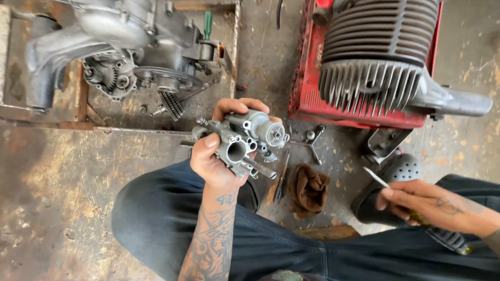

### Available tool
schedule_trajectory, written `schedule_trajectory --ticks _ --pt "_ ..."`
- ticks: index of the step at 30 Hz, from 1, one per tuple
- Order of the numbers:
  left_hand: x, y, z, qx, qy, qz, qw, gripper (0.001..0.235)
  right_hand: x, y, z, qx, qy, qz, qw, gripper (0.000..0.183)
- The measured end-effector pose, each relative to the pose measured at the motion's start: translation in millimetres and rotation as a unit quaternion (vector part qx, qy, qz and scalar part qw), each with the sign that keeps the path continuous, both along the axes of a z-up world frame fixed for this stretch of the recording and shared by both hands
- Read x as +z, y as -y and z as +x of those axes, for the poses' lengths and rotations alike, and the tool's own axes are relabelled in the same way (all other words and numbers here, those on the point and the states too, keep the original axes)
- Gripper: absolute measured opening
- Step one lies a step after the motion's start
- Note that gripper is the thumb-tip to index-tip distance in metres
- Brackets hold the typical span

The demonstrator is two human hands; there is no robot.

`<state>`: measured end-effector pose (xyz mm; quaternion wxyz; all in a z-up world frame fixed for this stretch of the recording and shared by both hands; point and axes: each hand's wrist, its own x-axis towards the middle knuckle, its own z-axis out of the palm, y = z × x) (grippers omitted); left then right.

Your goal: The person disassembles and inspects a motorcycle carburetor using a screwdriver.

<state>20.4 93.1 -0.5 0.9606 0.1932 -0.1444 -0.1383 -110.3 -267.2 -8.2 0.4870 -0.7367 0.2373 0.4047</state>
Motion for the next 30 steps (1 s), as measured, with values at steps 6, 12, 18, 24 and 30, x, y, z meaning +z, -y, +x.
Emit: schedule_trajectory --ticks 6,12,18,24,30 --pt "11.5 8.2 1.2 -0.012 0.047 0.041 0.998 0.046 56.5 -34.5 50.5 0.070 0.108 0.265 0.956 0.056" --pt "16.2 20.0 -6.2 0.016 0.069 0.093 0.993 0.047 56.9 -53.4 62.1 -0.061 0.067 0.431 0.898 0.024" --pt "12.4 23.1 -11.6 -0.037 0.086 0.102 0.990 0.048 45.9 -48.6 48.3 -0.023 0.160 0.320 0.933 0.031" --pt "9.2 61.1 -21.4 -0.024 0.086 0.115 0.989 0.062 39.9 -66.8 32.8 -0.092 0.338 0.251 0.903 0.020" --pt "-9.5 93.4 -35.8 -0.045 0.008 0.120 0.992 0.060 31.9 -72.7 24.8 -0.135 0.403 0.142 0.894 0.030"
